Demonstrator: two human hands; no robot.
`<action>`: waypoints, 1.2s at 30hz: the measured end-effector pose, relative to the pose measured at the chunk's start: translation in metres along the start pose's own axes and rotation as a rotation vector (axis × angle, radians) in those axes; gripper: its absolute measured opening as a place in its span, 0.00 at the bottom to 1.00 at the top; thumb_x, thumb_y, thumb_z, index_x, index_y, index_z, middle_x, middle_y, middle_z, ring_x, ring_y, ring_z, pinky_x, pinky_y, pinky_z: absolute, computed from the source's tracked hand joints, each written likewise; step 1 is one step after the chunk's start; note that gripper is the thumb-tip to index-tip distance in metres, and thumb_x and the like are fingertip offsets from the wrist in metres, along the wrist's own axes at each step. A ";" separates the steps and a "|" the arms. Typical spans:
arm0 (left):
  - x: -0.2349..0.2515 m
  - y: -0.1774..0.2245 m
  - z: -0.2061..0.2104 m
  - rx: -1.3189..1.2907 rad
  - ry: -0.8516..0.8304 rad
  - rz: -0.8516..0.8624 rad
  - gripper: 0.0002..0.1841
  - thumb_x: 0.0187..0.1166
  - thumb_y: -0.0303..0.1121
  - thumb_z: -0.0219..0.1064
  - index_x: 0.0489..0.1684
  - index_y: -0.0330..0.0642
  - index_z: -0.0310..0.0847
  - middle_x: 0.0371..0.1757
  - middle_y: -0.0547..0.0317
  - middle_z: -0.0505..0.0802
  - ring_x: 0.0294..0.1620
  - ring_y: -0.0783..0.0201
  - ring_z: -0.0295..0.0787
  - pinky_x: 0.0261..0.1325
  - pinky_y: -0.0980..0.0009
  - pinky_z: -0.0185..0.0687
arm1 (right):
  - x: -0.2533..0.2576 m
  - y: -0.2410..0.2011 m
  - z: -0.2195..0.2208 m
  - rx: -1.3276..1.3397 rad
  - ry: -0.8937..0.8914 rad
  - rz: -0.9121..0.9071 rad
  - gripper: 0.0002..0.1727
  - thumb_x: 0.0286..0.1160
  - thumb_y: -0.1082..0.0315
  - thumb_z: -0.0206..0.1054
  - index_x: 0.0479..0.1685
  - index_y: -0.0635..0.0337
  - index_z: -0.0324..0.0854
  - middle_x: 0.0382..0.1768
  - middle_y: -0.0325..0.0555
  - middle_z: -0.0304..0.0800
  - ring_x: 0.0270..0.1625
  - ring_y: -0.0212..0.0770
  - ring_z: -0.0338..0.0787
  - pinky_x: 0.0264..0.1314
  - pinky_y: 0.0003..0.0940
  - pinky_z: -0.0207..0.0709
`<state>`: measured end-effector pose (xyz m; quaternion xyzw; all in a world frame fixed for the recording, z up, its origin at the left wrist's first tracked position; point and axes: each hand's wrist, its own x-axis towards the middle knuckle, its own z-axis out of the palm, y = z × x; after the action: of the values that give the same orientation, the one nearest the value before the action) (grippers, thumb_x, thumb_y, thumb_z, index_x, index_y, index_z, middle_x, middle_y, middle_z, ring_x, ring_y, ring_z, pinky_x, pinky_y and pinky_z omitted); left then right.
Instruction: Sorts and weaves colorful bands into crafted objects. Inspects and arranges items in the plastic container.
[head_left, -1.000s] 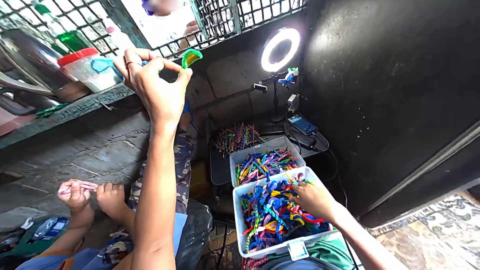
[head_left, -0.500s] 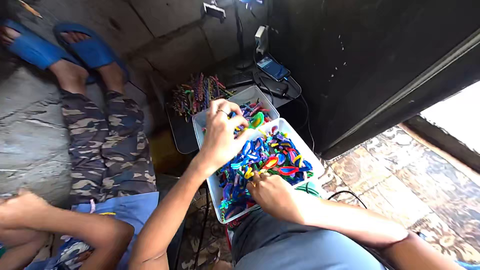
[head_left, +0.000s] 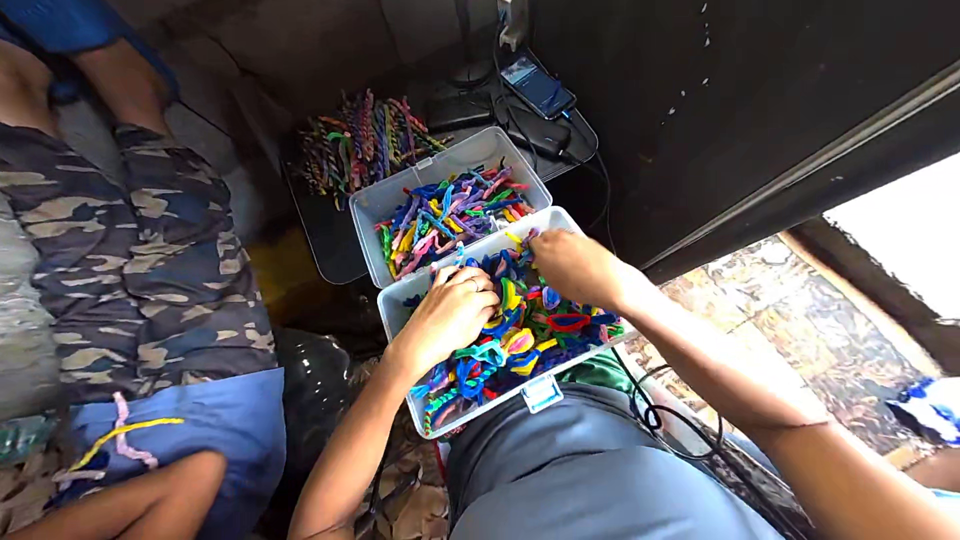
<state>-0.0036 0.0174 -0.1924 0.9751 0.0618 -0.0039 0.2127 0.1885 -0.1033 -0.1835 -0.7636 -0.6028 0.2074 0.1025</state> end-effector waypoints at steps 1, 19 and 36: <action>-0.002 -0.001 0.001 -0.013 0.038 0.003 0.10 0.80 0.27 0.65 0.42 0.38 0.95 0.54 0.48 0.95 0.71 0.47 0.86 0.78 0.40 0.67 | 0.002 -0.006 0.004 -0.027 -0.113 -0.002 0.16 0.79 0.74 0.66 0.60 0.77 0.79 0.55 0.70 0.84 0.61 0.69 0.86 0.58 0.61 0.81; 0.124 0.028 0.008 0.064 -0.381 -0.036 0.21 0.87 0.25 0.57 0.77 0.27 0.74 0.77 0.33 0.80 0.80 0.39 0.75 0.82 0.48 0.66 | -0.043 -0.060 0.013 -0.095 -0.447 -0.128 0.23 0.87 0.80 0.47 0.78 0.84 0.64 0.76 0.81 0.69 0.83 0.74 0.68 0.85 0.57 0.61; 0.018 0.018 -0.022 -0.113 0.214 0.015 0.11 0.79 0.34 0.67 0.40 0.40 0.96 0.65 0.52 0.92 0.72 0.55 0.85 0.78 0.52 0.73 | -0.056 -0.002 -0.002 0.177 0.588 -0.249 0.14 0.76 0.58 0.70 0.41 0.62 0.86 0.32 0.49 0.86 0.34 0.48 0.89 0.30 0.42 0.80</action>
<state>0.0162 0.0122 -0.1651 0.9569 0.0770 0.1052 0.2594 0.1769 -0.1567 -0.1699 -0.6993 -0.6158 0.0155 0.3627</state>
